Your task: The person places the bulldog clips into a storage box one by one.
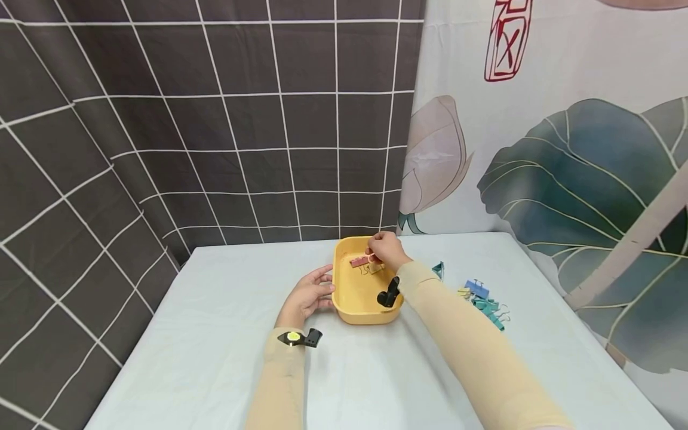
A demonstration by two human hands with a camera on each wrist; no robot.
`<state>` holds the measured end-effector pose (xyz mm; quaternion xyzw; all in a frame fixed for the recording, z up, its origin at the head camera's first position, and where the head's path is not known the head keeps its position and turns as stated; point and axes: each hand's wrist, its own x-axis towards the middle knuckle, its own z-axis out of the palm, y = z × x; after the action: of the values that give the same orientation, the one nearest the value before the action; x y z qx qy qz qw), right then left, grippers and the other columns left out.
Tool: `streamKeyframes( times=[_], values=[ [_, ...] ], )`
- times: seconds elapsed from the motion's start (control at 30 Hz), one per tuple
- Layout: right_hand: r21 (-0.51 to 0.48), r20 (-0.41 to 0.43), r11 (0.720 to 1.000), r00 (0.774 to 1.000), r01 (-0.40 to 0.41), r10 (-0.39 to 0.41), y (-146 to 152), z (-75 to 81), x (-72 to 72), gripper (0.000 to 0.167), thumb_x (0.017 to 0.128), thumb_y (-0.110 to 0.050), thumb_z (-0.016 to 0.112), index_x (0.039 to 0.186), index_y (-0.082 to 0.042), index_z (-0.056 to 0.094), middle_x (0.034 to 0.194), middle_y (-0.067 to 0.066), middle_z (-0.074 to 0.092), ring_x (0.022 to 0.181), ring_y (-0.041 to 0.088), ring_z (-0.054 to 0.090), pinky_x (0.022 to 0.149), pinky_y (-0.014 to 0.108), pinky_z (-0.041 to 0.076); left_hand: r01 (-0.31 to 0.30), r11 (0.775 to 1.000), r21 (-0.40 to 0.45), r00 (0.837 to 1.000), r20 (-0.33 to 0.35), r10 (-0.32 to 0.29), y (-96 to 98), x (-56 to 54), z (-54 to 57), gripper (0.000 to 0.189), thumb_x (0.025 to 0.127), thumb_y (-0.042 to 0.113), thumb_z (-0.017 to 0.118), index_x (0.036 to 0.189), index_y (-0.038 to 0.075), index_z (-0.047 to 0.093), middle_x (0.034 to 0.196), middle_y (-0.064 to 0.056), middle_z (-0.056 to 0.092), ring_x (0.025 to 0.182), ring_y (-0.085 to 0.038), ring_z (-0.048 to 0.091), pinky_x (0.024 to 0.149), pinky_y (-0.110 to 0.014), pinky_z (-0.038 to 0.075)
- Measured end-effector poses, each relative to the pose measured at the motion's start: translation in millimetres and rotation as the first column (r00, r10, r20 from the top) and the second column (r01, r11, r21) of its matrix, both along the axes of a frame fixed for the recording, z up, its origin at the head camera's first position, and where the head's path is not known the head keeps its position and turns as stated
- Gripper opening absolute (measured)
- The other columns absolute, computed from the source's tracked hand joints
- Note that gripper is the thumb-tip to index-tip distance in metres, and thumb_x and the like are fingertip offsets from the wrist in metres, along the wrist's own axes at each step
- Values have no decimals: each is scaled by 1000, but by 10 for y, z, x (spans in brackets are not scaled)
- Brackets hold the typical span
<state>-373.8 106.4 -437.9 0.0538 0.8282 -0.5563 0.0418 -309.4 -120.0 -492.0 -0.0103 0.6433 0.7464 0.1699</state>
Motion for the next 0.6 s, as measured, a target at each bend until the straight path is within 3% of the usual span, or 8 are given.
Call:
streamKeyframes(
  times=[0.23, 0.6],
  values=[
    [-51, -13, 999, 1000, 10, -10, 211, 104, -21, 29, 104, -15, 53, 123, 6, 58, 92, 15, 66, 60, 13, 58, 61, 26, 60, -8, 1000, -9, 1000, 3, 8, 9, -1, 23, 65, 95, -9, 59, 154, 11, 42, 134, -20, 48, 85, -19, 63, 62, -27, 62],
    [-42, -52, 999, 999, -12, 10, 639, 254, -19, 30, 105, -14, 48, 125, 7, 54, 99, 16, 65, 66, 15, 62, 59, 22, 57, -12, 1000, -19, 1000, 17, 13, 18, 7, 35, 65, 94, -9, 59, 154, 11, 43, 134, -20, 48, 86, -20, 64, 61, -26, 61]
  ],
)
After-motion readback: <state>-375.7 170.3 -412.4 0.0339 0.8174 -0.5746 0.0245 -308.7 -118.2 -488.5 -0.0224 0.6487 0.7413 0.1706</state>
